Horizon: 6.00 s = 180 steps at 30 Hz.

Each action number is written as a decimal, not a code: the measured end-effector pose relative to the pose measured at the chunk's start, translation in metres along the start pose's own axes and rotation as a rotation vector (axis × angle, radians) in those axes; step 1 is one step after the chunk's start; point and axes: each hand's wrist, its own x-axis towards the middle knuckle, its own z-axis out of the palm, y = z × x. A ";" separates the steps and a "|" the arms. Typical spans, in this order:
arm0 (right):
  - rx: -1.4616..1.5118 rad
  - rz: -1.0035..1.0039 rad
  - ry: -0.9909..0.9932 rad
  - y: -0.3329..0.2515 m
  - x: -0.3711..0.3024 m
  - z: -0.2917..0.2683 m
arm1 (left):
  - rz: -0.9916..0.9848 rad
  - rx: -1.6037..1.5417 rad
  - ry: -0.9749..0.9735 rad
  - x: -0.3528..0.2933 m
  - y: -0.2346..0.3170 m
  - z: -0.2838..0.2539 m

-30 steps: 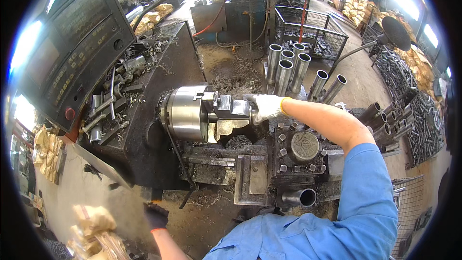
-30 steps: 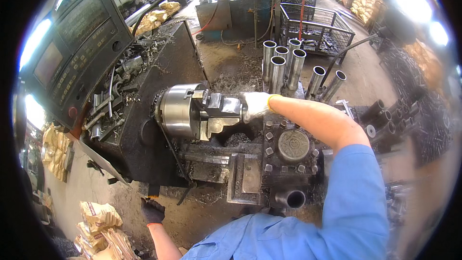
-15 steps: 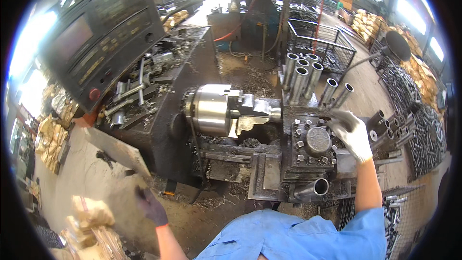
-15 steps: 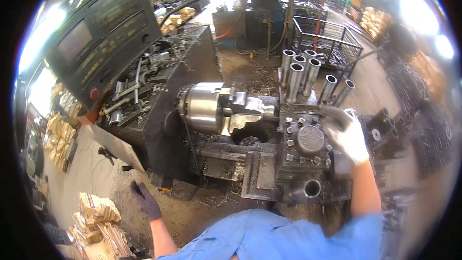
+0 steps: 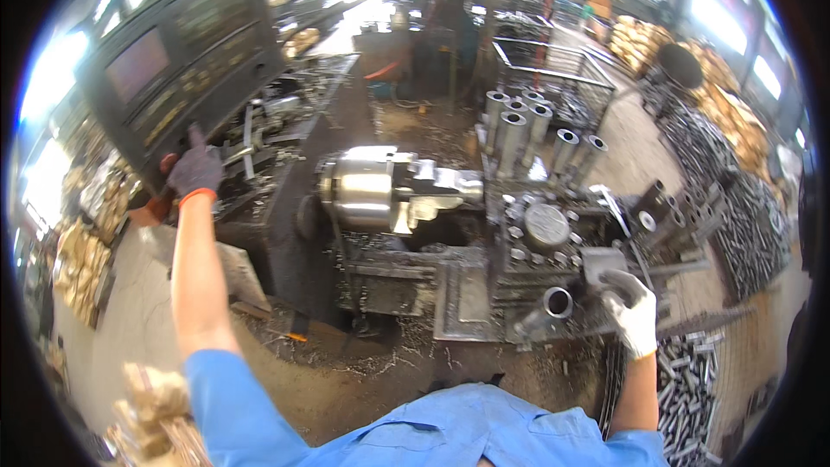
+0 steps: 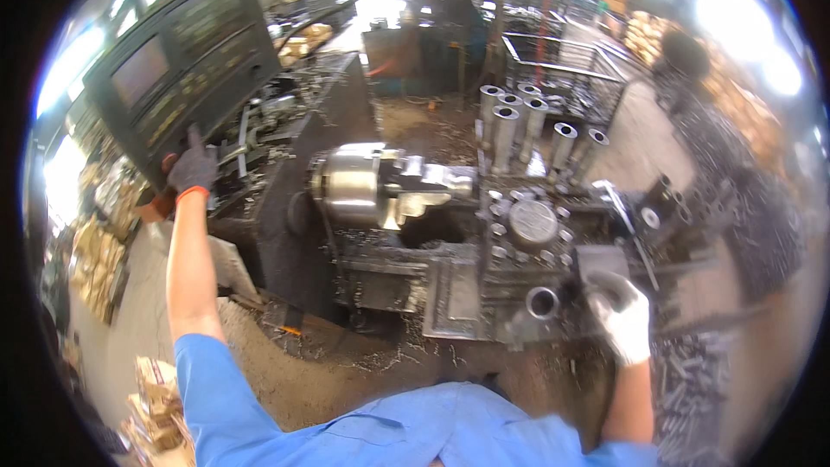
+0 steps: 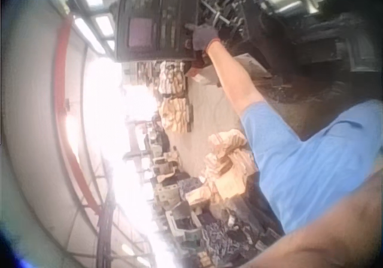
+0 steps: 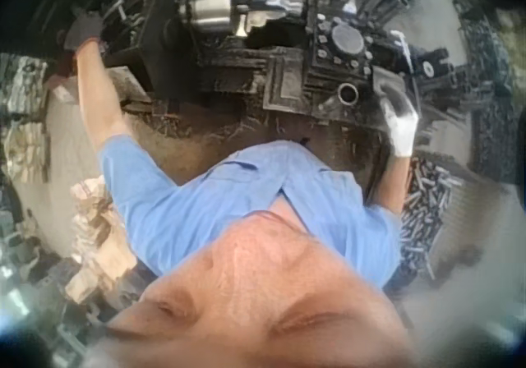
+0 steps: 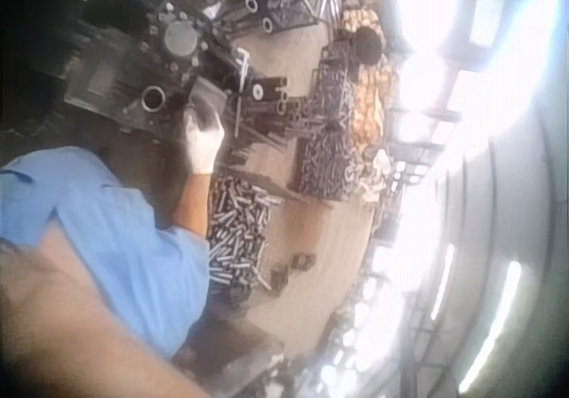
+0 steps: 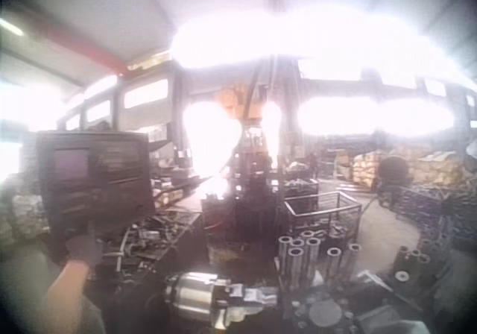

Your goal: The person repeatedly loads hollow metal cylinders into a lathe chuck, secures them, and removes them after machining. The person then places the finished parts into a wire basket. The cycle repeats throughout the clip.

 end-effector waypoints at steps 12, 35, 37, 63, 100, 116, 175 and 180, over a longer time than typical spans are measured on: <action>0.276 0.152 -0.323 0.098 -0.014 0.028 | 0.131 -0.755 -0.942 -0.554 0.047 0.090; -0.084 -0.984 -2.003 -0.105 -0.451 0.314 | -1.694 -0.617 -0.235 -1.134 -0.242 -0.087; -0.035 -1.196 -2.163 -0.126 -0.516 0.314 | -1.959 -0.695 0.264 -1.206 -0.226 -0.094; 1.074 -2.043 -2.791 -0.401 -0.996 0.316 | -1.924 0.572 2.474 -1.274 -0.122 -0.230; -0.831 -3.044 -2.869 -0.304 -1.282 0.107 | -1.977 1.058 -0.037 -1.356 -0.388 -0.481; 0.850 -3.342 -0.960 -0.396 -1.167 0.103 | -2.010 1.024 0.061 -1.353 -0.387 -0.485; 0.087 -1.834 -3.039 -0.214 -0.942 0.133 | -1.637 -0.620 1.994 -1.234 -0.257 -0.303; -0.404 -1.248 -3.246 -0.230 -0.939 0.075 | -1.010 -0.786 2.116 -1.193 -0.306 -0.351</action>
